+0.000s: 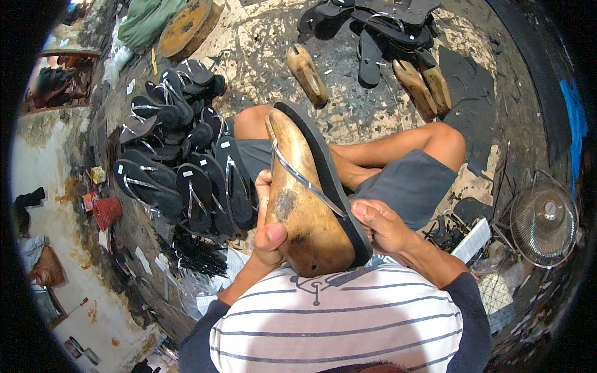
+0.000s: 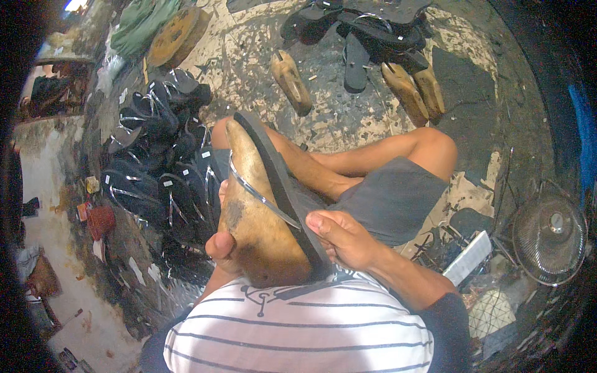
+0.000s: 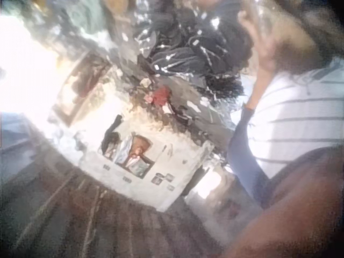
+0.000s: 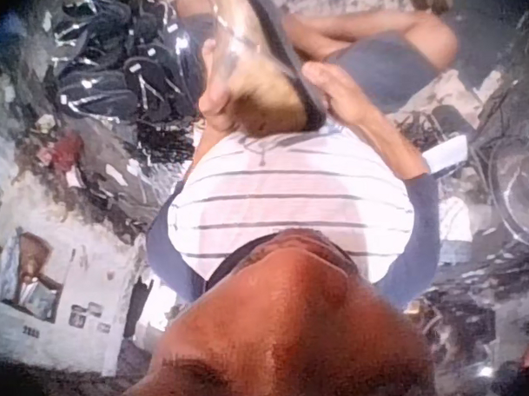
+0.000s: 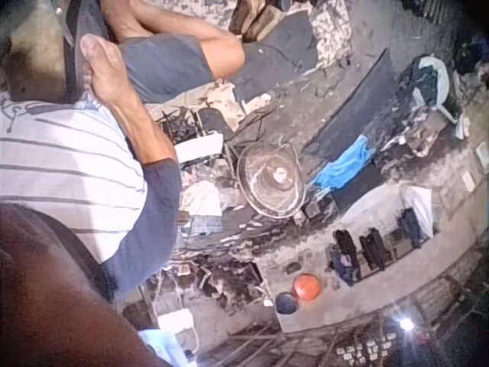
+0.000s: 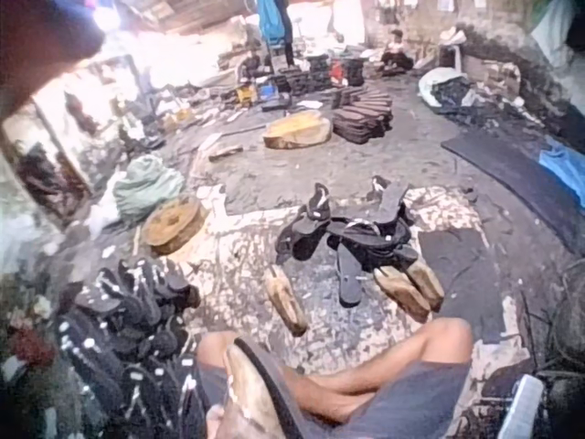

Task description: The person sits on the floor and repeatedly places black sandal straps onto wooden shoe lasts. They adjust the straps to fit the lasts, then remove the straps and place them on a pile. This process is repeated for multiple sandals.

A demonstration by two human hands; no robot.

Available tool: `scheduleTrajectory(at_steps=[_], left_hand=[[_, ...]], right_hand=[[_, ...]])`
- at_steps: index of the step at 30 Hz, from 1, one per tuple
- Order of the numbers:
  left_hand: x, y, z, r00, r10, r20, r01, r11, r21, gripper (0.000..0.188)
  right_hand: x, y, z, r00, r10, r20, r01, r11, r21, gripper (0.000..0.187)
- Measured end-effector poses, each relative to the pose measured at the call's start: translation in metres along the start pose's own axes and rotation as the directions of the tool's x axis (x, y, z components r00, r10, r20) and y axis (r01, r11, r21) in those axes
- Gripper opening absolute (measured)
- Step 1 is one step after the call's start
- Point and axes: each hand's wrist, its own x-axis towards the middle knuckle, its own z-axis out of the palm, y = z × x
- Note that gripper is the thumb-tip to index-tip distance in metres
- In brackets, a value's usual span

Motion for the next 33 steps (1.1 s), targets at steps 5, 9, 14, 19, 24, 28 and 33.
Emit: scheduleTrajectory(at_steps=[5,9,14,19,24,28,33], left_hand=[[-0.007,0.010,0.014,0.998,-0.001,-0.059,0.004,0.999,0.052,0.098],[0.004,0.020,0.015,1.000,0.006,0.022,-0.008,0.993,0.120,0.105],[0.043,0.024,0.007,0.902,0.208,0.378,-0.190,0.978,-0.085,0.117],[0.070,0.019,0.039,0.900,0.213,0.380,-0.181,0.976,-0.117,0.104],[0.068,0.029,0.010,0.964,0.087,0.252,-0.169,0.930,0.326,0.087],[0.070,0.013,0.005,0.979,-0.055,0.197,-0.029,0.915,0.402,0.088],[0.071,0.012,0.002,0.969,0.024,0.247,-0.172,0.782,0.599,0.097]], right_hand=[[-0.021,-0.007,0.012,0.996,0.087,-0.017,-0.082,0.981,0.178,0.042],[-0.013,0.004,-0.005,0.998,0.009,0.065,-0.016,0.994,0.106,0.040],[0.039,0.044,-0.037,0.970,-0.135,0.200,0.075,0.956,0.284,0.089],[0.027,-0.019,0.038,0.971,-0.175,0.163,0.011,0.714,0.700,0.078],[0.045,-0.033,0.009,0.850,-0.526,0.001,0.525,0.848,0.071,0.080],[0.057,-0.029,0.000,0.801,-0.598,-0.039,0.578,0.788,-0.213,0.083],[0.053,-0.050,-0.003,0.920,-0.388,-0.054,0.392,0.912,0.124,0.076]])
